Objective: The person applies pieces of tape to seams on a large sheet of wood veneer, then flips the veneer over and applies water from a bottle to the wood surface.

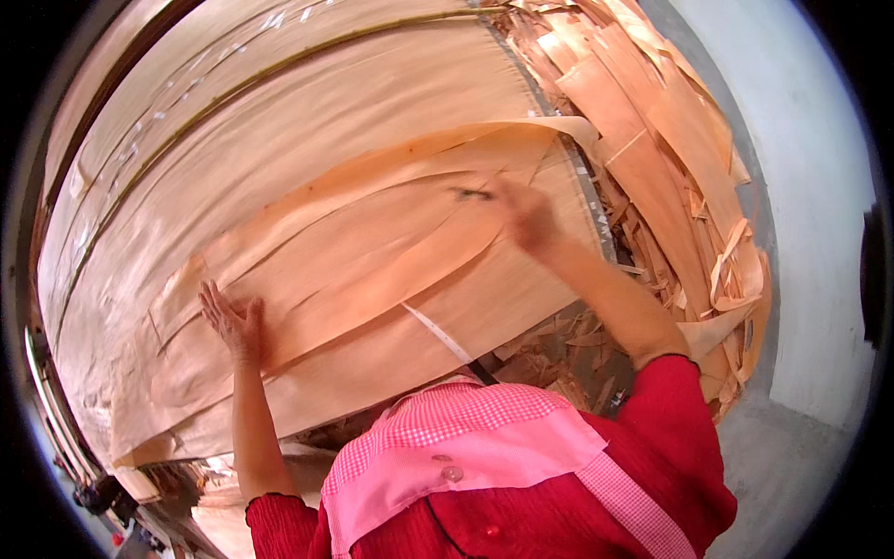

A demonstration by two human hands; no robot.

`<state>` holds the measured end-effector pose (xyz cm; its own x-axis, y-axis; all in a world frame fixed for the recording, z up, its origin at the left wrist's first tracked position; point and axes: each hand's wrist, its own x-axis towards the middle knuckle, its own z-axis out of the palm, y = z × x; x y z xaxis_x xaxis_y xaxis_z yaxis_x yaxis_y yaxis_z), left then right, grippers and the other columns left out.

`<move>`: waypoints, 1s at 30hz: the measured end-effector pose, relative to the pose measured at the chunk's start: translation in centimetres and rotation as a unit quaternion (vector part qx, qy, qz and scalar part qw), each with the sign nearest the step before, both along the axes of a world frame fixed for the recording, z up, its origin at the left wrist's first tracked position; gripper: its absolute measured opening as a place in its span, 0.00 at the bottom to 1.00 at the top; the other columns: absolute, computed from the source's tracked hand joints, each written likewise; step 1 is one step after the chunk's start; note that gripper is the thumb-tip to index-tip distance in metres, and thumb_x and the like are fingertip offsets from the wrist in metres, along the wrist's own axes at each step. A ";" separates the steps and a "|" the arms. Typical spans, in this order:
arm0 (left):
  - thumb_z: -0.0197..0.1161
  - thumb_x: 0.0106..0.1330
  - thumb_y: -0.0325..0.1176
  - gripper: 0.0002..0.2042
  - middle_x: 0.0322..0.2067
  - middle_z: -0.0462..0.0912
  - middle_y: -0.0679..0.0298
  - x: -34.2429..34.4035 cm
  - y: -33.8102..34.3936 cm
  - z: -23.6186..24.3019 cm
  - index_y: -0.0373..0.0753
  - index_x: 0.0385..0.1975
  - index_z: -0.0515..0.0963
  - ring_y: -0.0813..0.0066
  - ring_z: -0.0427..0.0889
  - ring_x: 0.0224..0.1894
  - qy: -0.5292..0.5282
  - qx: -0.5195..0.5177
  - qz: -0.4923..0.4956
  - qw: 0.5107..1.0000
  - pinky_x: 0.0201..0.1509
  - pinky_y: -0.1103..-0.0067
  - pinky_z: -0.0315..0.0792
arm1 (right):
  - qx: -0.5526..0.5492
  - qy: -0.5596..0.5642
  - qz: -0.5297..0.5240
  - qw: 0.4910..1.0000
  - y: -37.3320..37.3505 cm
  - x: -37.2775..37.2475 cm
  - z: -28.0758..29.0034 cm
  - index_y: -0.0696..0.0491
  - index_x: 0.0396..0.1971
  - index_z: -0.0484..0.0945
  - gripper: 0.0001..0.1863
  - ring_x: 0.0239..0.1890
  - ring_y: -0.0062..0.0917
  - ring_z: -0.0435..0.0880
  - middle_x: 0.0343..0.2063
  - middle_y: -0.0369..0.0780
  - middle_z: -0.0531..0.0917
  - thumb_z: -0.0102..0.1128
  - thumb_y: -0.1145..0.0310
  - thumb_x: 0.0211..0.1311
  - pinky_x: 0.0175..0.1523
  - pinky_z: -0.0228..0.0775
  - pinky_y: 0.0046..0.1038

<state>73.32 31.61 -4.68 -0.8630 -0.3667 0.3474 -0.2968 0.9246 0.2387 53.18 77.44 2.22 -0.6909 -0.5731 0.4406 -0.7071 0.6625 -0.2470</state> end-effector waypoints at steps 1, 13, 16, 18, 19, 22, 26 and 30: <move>0.58 0.51 0.57 0.37 0.59 0.57 0.52 -0.5 0.6 0.2 0.39 0.57 0.58 0.53 0.52 0.63 0.027 -0.015 -0.005 1.000 0.64 0.61 0.44 | 0.001 0.010 0.065 0.998 -3.8 0.5 -0.8 0.56 0.43 0.71 0.15 0.27 0.32 0.77 0.24 0.41 0.77 0.48 0.75 0.53 0.30 0.72 0.29; 0.58 0.54 0.37 0.09 0.40 0.75 0.63 0.7 0.4 0.9 0.42 0.32 0.75 0.62 0.70 0.48 0.059 -0.002 0.042 0.997 0.51 0.67 0.61 | 0.064 -0.194 -0.093 0.975 -8.1 -6.7 -2.4 0.53 0.53 0.64 0.28 0.44 0.37 0.74 0.50 0.46 0.70 0.59 0.67 0.51 0.47 0.68 0.32; 0.58 0.54 0.37 0.08 0.40 0.76 0.63 -0.2 0.1 0.4 0.42 0.31 0.76 0.62 0.71 0.47 0.082 0.013 0.028 0.996 0.51 0.67 0.61 | 0.051 -0.330 -0.082 0.939 -2.1 -10.4 -1.1 0.53 0.43 0.73 0.17 0.32 0.31 0.79 0.35 0.43 0.78 0.58 0.71 0.51 0.34 0.71 0.28; 0.59 0.53 0.38 0.09 0.38 0.77 0.63 0.4 -0.2 0.0 0.42 0.31 0.76 0.62 0.71 0.46 0.087 0.024 0.039 0.995 0.50 0.67 0.62 | 0.128 -0.268 -0.055 0.953 -1.1 -8.2 2.2 0.55 0.35 0.77 0.10 0.29 0.28 0.79 0.28 0.43 0.80 0.56 0.73 0.50 0.34 0.70 0.27; 0.59 0.53 0.38 0.09 0.38 0.77 0.62 0.6 -0.5 -0.3 0.42 0.31 0.76 0.62 0.72 0.45 0.086 0.036 0.043 0.995 0.50 0.67 0.62 | 0.119 -0.298 -0.072 0.944 -0.8 -6.5 4.4 0.56 0.33 0.77 0.09 0.28 0.29 0.79 0.27 0.44 0.80 0.55 0.73 0.49 0.37 0.69 0.29; 0.59 0.54 0.38 0.10 0.36 0.78 0.61 1.8 -2.5 -2.2 0.40 0.31 0.76 0.61 0.73 0.43 0.070 0.063 0.056 0.994 0.49 0.67 0.63 | 0.028 -0.399 -0.115 0.909 -0.9 -2.1 12.4 0.57 0.30 0.77 0.10 0.25 0.19 0.77 0.23 0.37 0.78 0.49 0.81 0.47 0.29 0.68 0.21; 0.64 0.52 0.34 0.15 0.42 0.77 0.58 2.5 -2.8 -1.0 0.38 0.39 0.76 0.61 0.72 0.47 0.115 0.414 -0.007 0.903 0.53 0.67 0.63 | 0.023 -0.284 -0.065 0.956 -3.2 -1.5 19.8 0.56 0.29 0.76 0.15 0.25 0.14 0.73 0.23 0.32 0.76 0.39 0.85 0.48 0.28 0.64 0.15; 0.71 0.42 0.40 0.35 0.55 0.66 0.60 4.4 0.9 5.9 0.41 0.54 0.66 0.60 0.60 0.60 -0.019 0.196 -0.279 0.940 0.63 0.64 0.51 | -0.034 -0.168 0.034 0.985 -8.0 -5.1 25.4 0.56 0.29 0.75 0.07 0.25 0.18 0.75 0.23 0.35 0.79 0.47 0.73 0.58 0.30 0.66 0.20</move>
<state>77.72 32.50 1.27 -0.9680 0.0545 0.2449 0.1938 0.7822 0.5922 48.08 69.40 27.65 -0.7656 -0.5998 0.2327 -0.6200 0.5913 -0.5158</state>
